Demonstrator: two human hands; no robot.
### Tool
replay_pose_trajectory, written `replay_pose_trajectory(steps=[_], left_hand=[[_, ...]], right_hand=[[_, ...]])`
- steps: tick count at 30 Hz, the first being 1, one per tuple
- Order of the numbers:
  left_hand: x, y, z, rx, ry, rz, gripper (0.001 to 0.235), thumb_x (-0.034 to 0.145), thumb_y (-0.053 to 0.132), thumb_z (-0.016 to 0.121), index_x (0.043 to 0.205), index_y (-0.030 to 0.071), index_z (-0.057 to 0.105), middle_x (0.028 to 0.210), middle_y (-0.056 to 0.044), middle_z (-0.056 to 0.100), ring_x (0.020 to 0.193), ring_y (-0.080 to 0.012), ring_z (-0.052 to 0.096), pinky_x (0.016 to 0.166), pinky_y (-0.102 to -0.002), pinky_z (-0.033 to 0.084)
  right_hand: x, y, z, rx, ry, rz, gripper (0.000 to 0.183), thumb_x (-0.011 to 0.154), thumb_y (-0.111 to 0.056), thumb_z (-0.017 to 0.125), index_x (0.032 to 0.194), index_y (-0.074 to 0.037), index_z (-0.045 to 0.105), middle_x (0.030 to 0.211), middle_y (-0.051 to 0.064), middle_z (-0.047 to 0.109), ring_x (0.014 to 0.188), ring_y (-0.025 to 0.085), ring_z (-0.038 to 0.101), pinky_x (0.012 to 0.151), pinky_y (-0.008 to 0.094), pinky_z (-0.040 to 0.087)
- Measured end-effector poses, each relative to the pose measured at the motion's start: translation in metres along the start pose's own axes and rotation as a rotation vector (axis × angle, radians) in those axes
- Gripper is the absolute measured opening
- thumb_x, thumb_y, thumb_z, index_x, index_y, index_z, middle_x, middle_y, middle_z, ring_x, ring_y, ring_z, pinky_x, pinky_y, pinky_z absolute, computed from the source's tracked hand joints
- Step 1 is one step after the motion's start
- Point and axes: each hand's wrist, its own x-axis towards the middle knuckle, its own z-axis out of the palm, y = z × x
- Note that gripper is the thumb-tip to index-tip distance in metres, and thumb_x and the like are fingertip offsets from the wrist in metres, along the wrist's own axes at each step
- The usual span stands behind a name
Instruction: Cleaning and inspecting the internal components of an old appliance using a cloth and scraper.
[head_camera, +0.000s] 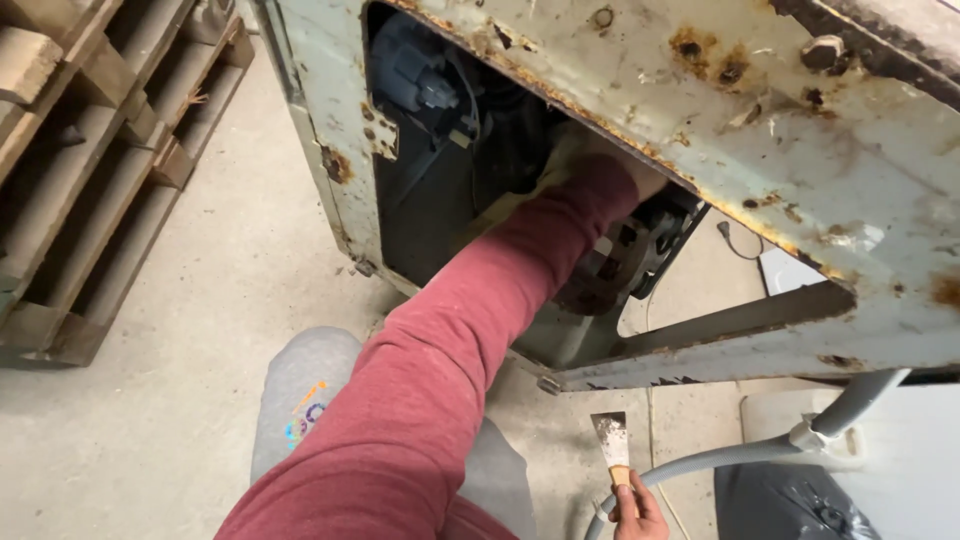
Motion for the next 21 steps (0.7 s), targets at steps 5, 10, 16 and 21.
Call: replay_pose_trajectory(steps=[5, 10, 16, 21], left_hand=[[-0.017, 0.01, -0.106, -0.039, -0.041, -0.095, 0.061, 0.098, 0.057, 0.041, 0.148, 0.022, 0.045, 0.158, -0.007, 0.042, 0.144, -0.0304, 0.039, 0.12, -0.049, 0.029], [-0.007, 0.021, -0.124, -0.078, -0.105, -0.194, 0.067, 0.097, 0.061, 0.042, 0.152, 0.023, 0.036, 0.161, -0.007, 0.031, 0.147, -0.0308, 0.029, 0.119, -0.049, 0.025], [-0.018, -0.014, -0.081, -0.112, -0.2, -0.395, 0.076, 0.095, 0.066, 0.042, 0.156, 0.025, 0.026, 0.166, -0.007, 0.019, 0.151, -0.0312, 0.018, 0.118, -0.049, 0.021], [-0.031, 0.011, -0.134, -0.167, -0.481, -0.668, 0.076, 0.093, 0.067, 0.047, 0.16, 0.032, 0.035, 0.167, -0.001, 0.038, 0.153, -0.026, 0.039, 0.123, -0.049, 0.033]], right_hand=[[0.002, 0.059, -0.039, -0.026, -0.005, 0.011, 0.041, 0.092, -0.01, 0.07, 0.13, 0.006, 0.066, 0.081, 0.015, 0.075, 0.05, 0.013, 0.056, 0.047, 0.028, 0.046], [-0.01, 0.035, -0.042, -0.095, -0.031, 0.058, 0.042, 0.091, -0.013, 0.069, 0.13, 0.003, 0.068, 0.076, 0.013, 0.075, 0.048, 0.014, 0.056, 0.046, 0.029, 0.047], [-0.033, 0.03, -0.065, -0.148, -0.082, 0.12, 0.044, 0.093, -0.017, 0.07, 0.133, 0.0, 0.067, 0.078, 0.012, 0.073, 0.053, 0.011, 0.055, 0.049, 0.027, 0.046], [0.017, 0.202, -0.101, -0.092, -0.084, 0.143, 0.052, 0.09, -0.021, 0.07, 0.135, 0.005, 0.065, 0.086, 0.021, 0.079, 0.059, 0.021, 0.063, 0.055, 0.033, 0.05]])
